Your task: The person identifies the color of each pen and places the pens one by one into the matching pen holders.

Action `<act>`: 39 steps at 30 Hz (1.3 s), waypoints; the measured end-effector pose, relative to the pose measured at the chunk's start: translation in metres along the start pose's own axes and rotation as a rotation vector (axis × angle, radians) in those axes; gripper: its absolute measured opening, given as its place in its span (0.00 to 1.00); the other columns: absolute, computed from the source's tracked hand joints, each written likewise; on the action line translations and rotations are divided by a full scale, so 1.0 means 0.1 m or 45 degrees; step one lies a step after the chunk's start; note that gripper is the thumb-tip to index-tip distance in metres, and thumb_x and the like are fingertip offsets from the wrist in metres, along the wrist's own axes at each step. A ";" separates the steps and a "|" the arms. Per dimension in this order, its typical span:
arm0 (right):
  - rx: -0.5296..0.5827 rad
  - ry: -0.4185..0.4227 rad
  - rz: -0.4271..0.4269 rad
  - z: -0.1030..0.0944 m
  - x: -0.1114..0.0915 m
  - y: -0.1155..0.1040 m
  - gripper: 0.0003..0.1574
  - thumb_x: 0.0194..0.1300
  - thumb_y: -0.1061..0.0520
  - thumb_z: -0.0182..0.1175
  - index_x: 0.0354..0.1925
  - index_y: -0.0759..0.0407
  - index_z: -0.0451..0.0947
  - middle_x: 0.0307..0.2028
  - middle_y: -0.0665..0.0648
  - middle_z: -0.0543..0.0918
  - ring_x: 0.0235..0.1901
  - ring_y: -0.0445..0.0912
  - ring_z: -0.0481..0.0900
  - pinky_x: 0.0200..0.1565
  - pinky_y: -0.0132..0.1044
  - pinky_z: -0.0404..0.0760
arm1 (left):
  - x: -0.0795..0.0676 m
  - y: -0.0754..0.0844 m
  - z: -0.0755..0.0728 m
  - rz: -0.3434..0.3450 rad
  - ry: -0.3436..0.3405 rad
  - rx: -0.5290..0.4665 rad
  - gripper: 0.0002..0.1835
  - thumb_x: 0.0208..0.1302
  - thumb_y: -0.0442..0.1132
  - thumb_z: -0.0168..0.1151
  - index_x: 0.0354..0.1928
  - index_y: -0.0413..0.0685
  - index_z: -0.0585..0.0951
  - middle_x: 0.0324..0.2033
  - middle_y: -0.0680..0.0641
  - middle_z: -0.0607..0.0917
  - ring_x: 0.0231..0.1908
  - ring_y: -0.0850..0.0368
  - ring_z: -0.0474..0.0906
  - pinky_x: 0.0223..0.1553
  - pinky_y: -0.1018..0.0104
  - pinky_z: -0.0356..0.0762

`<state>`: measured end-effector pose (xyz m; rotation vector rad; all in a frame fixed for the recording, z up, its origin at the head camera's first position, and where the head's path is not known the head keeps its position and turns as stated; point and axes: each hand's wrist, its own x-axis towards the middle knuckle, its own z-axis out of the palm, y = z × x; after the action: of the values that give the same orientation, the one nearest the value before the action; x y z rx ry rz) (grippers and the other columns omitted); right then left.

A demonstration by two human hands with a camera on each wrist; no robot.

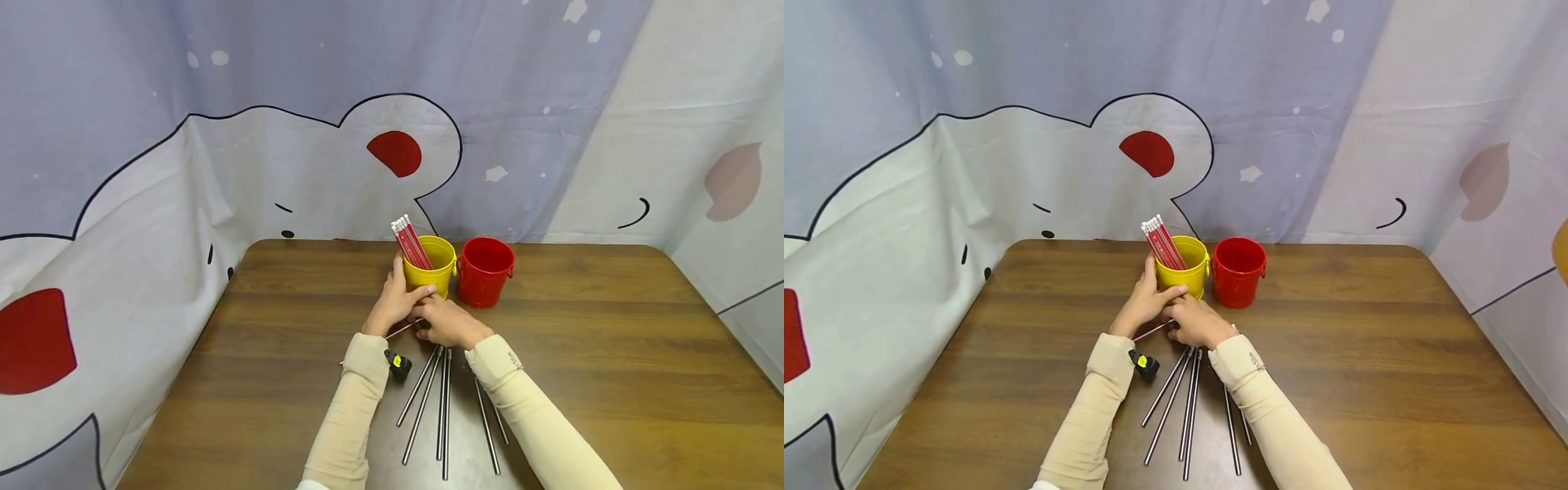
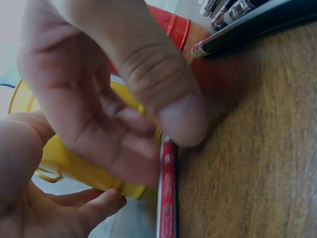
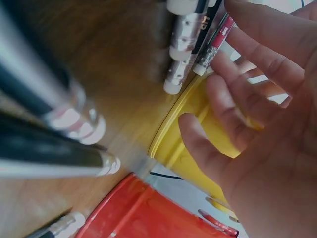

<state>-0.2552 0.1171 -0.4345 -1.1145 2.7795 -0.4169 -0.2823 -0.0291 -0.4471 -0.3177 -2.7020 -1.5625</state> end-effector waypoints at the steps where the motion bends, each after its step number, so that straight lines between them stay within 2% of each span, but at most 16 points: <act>1: 0.012 0.000 0.002 -0.01 -0.01 0.00 0.14 0.53 0.57 0.66 0.41 0.52 0.80 0.44 0.54 0.76 0.48 0.53 0.69 0.47 0.52 0.71 | 0.00 0.00 0.00 0.002 0.003 0.000 0.53 0.54 0.58 0.63 0.69 0.72 0.34 0.59 0.38 0.64 0.59 0.41 0.62 0.59 0.43 0.60; 5: 0.033 -0.022 0.016 -0.02 -0.03 -0.01 0.07 0.52 0.58 0.67 0.32 0.52 0.80 0.38 0.54 0.75 0.42 0.53 0.69 0.44 0.48 0.70 | 0.00 -0.01 -0.01 0.007 0.005 -0.009 0.53 0.54 0.57 0.63 0.69 0.73 0.35 0.60 0.39 0.64 0.60 0.41 0.61 0.59 0.42 0.59; 10: 0.073 -0.069 0.031 -0.01 -0.07 0.01 0.05 0.52 0.59 0.66 0.28 0.53 0.78 0.33 0.53 0.74 0.40 0.50 0.68 0.43 0.44 0.68 | 0.00 -0.03 0.00 0.007 -0.004 0.014 0.53 0.54 0.57 0.63 0.70 0.70 0.34 0.60 0.38 0.63 0.61 0.41 0.60 0.60 0.43 0.58; 19: 0.109 -0.123 0.081 0.01 -0.12 0.03 0.05 0.55 0.60 0.62 0.28 0.50 0.77 0.33 0.50 0.72 0.41 0.49 0.66 0.44 0.47 0.68 | 0.00 -0.04 0.02 0.031 0.001 0.028 0.53 0.54 0.58 0.62 0.70 0.65 0.35 0.61 0.37 0.63 0.60 0.40 0.61 0.60 0.43 0.59; 24: 0.141 -0.092 0.065 -0.01 -0.19 0.07 0.03 0.58 0.61 0.60 0.30 0.52 0.76 0.34 0.49 0.72 0.41 0.47 0.67 0.46 0.43 0.69 | 0.01 -0.03 0.02 0.054 0.012 0.031 0.53 0.54 0.57 0.63 0.71 0.63 0.36 0.61 0.36 0.64 0.61 0.40 0.60 0.59 0.43 0.59; 29: 0.286 -0.072 0.066 -0.08 -0.29 0.09 0.03 0.59 0.63 0.59 0.31 0.57 0.74 0.28 0.48 0.74 0.30 0.43 0.70 0.35 0.35 0.72 | 0.02 -0.01 0.02 0.054 0.014 0.031 0.53 0.54 0.57 0.63 0.71 0.64 0.37 0.61 0.39 0.64 0.61 0.40 0.60 0.60 0.43 0.59; 32: 0.394 -0.070 0.108 -0.12 -0.36 0.10 0.03 0.60 0.64 0.58 0.32 0.58 0.74 0.25 0.49 0.75 0.25 0.41 0.69 0.29 0.33 0.72 | 0.03 -0.01 0.02 0.046 0.013 0.019 0.53 0.54 0.57 0.63 0.70 0.65 0.37 0.62 0.41 0.64 0.62 0.41 0.59 0.60 0.43 0.58; 39: 0.566 0.037 0.071 -0.19 -0.50 0.18 0.02 0.62 0.61 0.56 0.33 0.60 0.74 0.25 0.52 0.76 0.26 0.42 0.72 0.31 0.33 0.74 | 0.03 -0.01 0.02 0.045 0.018 0.015 0.53 0.53 0.57 0.63 0.70 0.64 0.37 0.62 0.40 0.64 0.62 0.42 0.60 0.61 0.44 0.58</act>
<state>-0.2352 0.1679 -0.4208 -0.9251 2.5446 -0.9892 -0.2852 -0.0276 -0.4480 -0.3510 -2.6784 -1.5335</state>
